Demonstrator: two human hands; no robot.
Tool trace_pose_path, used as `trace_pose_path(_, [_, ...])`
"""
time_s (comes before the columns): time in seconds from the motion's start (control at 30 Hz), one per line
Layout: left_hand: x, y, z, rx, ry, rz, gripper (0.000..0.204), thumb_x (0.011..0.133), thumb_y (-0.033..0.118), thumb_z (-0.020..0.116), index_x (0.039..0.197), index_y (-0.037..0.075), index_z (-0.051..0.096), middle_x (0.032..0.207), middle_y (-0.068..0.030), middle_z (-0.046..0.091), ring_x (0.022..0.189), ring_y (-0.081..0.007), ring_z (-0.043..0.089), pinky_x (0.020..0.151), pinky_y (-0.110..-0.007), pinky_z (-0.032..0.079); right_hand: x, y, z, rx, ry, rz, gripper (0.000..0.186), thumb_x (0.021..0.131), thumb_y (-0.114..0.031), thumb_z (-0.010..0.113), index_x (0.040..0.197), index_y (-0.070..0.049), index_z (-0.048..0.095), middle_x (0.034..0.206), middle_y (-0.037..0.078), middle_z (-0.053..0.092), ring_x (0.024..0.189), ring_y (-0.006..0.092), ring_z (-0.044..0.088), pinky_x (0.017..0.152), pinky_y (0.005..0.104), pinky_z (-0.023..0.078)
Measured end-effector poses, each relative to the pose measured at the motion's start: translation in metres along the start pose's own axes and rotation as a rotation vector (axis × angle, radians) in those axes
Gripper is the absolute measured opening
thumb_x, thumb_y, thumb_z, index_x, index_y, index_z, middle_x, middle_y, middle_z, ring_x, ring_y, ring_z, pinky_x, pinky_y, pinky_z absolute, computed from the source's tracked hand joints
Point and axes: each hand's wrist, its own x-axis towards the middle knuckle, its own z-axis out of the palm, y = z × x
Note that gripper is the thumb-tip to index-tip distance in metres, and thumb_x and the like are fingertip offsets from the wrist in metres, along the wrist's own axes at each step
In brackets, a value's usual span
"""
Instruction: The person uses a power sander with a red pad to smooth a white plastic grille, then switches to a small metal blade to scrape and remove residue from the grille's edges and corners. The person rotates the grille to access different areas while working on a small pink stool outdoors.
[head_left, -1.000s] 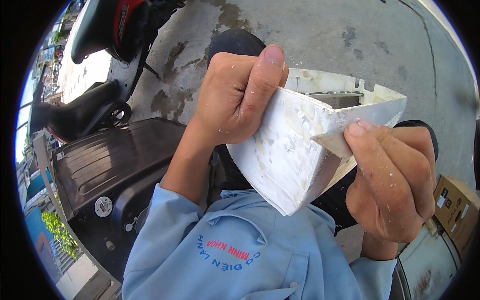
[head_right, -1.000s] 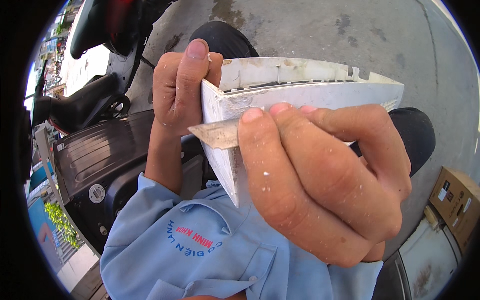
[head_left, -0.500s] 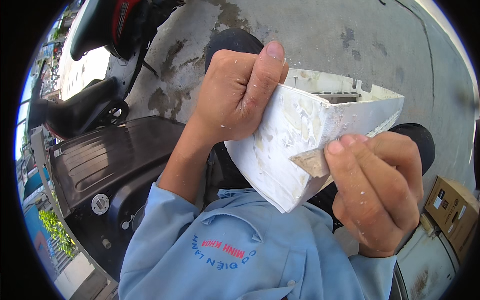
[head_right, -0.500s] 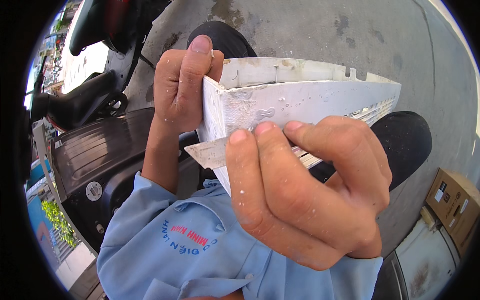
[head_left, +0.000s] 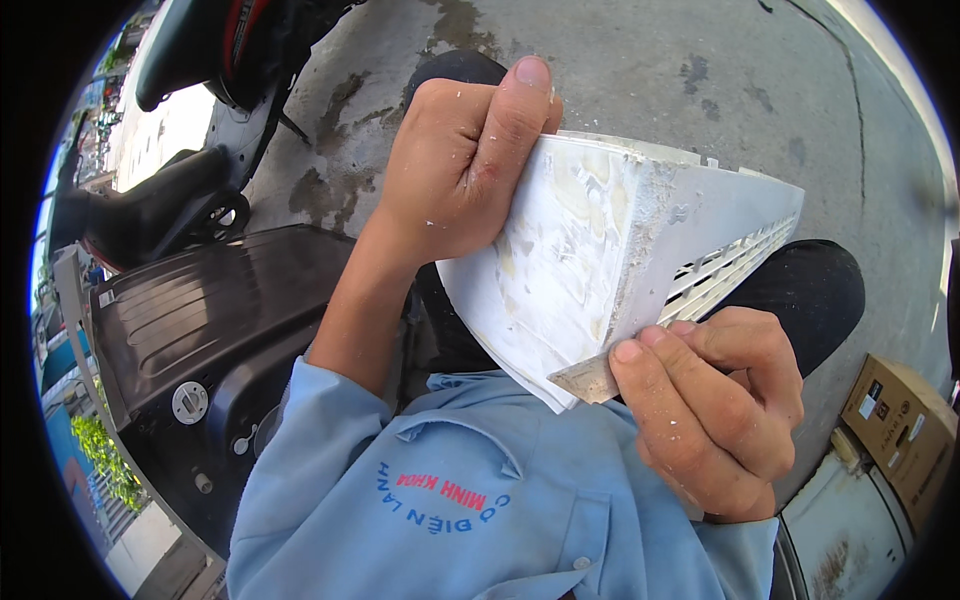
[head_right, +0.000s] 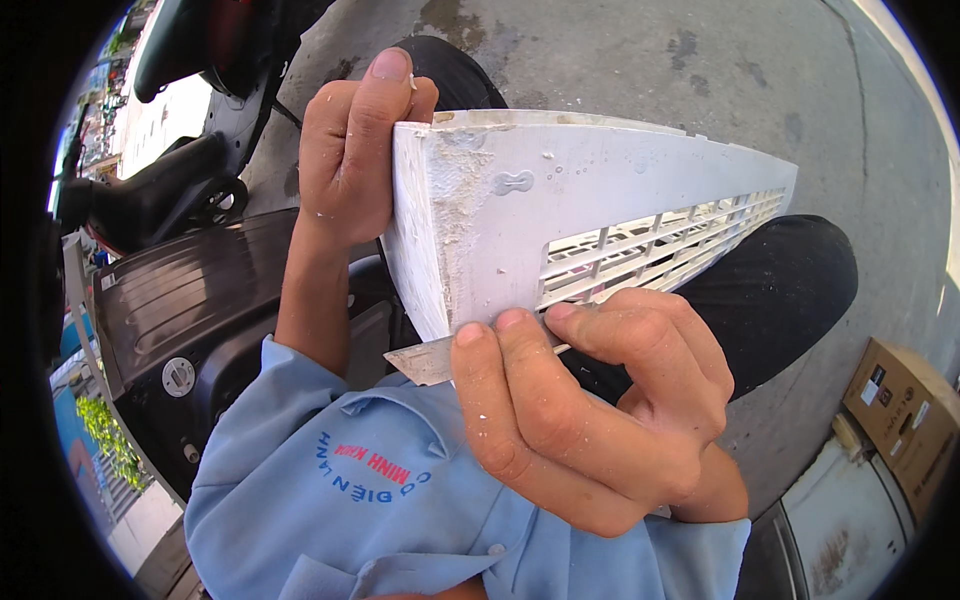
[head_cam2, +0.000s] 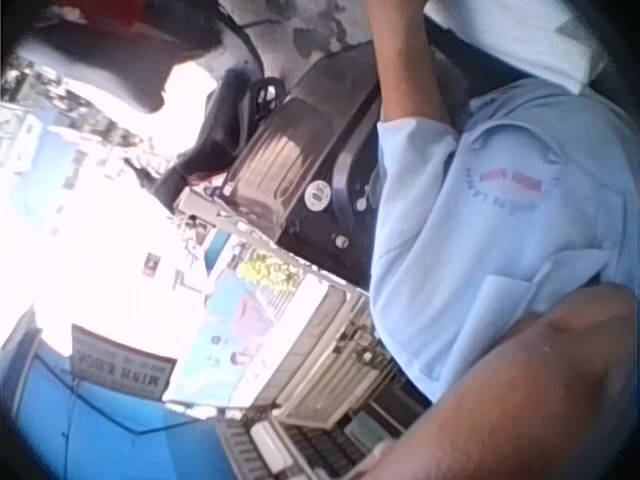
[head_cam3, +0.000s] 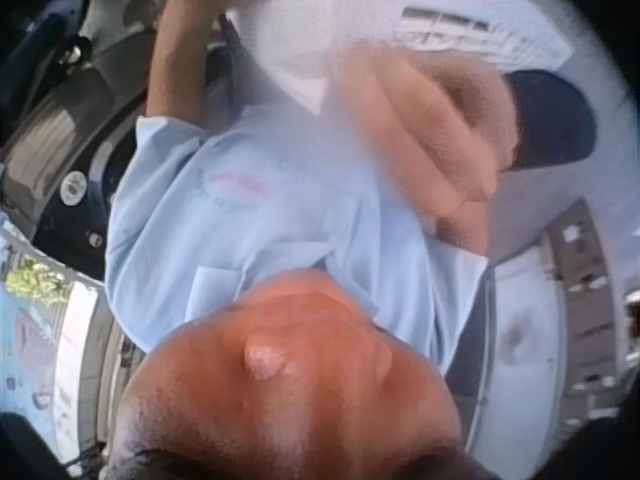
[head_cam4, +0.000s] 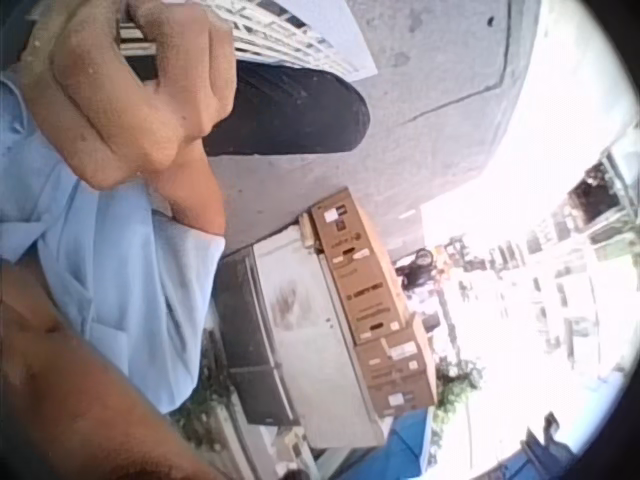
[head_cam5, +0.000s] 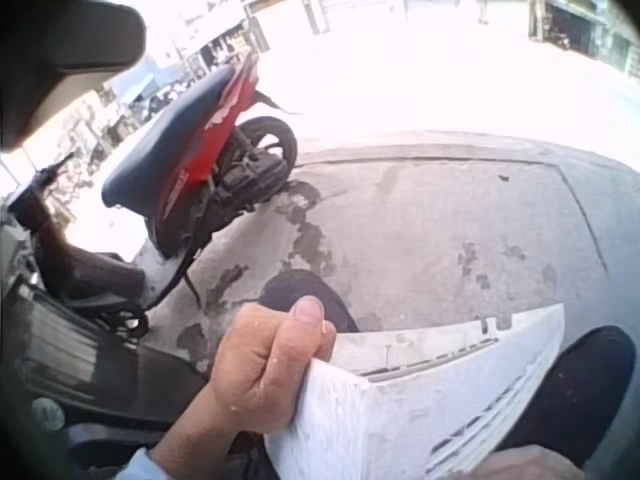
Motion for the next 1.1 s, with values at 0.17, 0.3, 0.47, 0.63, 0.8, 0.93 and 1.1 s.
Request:
trace_pose_path(0.17, [-0.005,0.003,0.004,-0.017,0.002,0.036,0.058,0.111,0.031,0.04,0.066,-0.002,0.056,0.051,-0.007,0.039,0.048,-0.0154,0.033,0.046,-0.033,0.034,0.018,0.008,-0.007,-0.071,-0.052,-0.037,0.031,0.068,0.006,0.072,0.099,-0.002,0.074,0.093,0.006,0.067,0.073,0.0208,0.061,0.057,0.03,0.047])
trace_pose_path(0.3, [-0.006,0.003,0.002,-0.03,-0.033,0.0,0.058,0.111,0.03,0.04,0.065,-0.002,0.054,0.052,-0.0069,0.037,0.049,-0.017,0.031,0.047,-0.033,0.034,0.012,0.002,-0.001,-0.129,0.003,-0.098,0.032,0.067,0.004,0.073,0.098,-0.002,0.074,0.088,0.006,0.069,0.07,0.0189,0.06,0.054,0.0286,0.045])
trace_pose_path(0.47, [-0.011,0.005,0.002,-0.036,-0.054,0.017,0.057,0.111,0.028,0.039,0.065,-0.002,0.053,0.053,-0.0076,0.036,0.05,-0.0185,0.029,0.047,-0.034,0.033,0.016,-0.002,-0.002,-0.107,0.019,-0.093,0.03,0.064,0.003,0.072,0.094,0.0,0.075,0.087,0.008,0.069,0.067,0.0189,0.058,0.049,0.0279,0.04])
trace_pose_path(0.63, [-0.012,0.006,0.005,-0.029,-0.038,0.014,0.057,0.111,0.028,0.038,0.064,-0.002,0.053,0.053,-0.0096,0.036,0.05,-0.0199,0.029,0.048,-0.036,0.034,0.013,-0.005,-0.004,-0.116,0.012,-0.102,0.033,0.059,0.002,0.072,0.092,0.001,0.076,0.087,0.009,0.069,0.066,0.0194,0.057,0.048,0.028,0.039])
trace_pose_path(0.8, [-0.013,0.004,0.004,-0.045,-0.064,-0.002,0.058,0.111,0.03,0.038,0.065,-0.001,0.053,0.053,-0.0106,0.036,0.05,-0.0219,0.029,0.048,-0.037,0.034,0.01,-0.001,-0.002,-0.11,-0.012,-0.13,0.032,0.059,0.002,0.073,0.09,0.001,0.076,0.085,0.009,0.069,0.066,0.0203,0.057,0.049,0.0274,0.041])
trace_pose_path(0.93, [-0.017,0.007,0.004,-0.004,-0.069,0.0,0.059,0.111,0.032,0.037,0.065,-0.001,0.051,0.053,-0.0103,0.035,0.051,-0.0221,0.029,0.048,-0.037,0.034,0.018,0.002,0.004,-0.127,0.056,-0.135,0.027,0.061,0.003,0.072,0.088,0.001,0.075,0.082,0.008,0.068,0.066,0.0211,0.057,0.05,0.0272,0.042])
trace_pose_path(1.1, [-0.015,0.003,0.005,0.0,-0.019,0.019,0.057,0.111,0.032,0.038,0.066,-0.001,0.05,0.054,-0.0107,0.034,0.051,-0.0218,0.028,0.048,-0.037,0.034,-0.005,-0.006,-0.002,-0.066,0.0,-0.146,0.025,0.062,0.004,0.072,0.087,0.002,0.075,0.081,0.009,0.067,0.067,0.0216,0.058,0.051,0.0277,0.043])
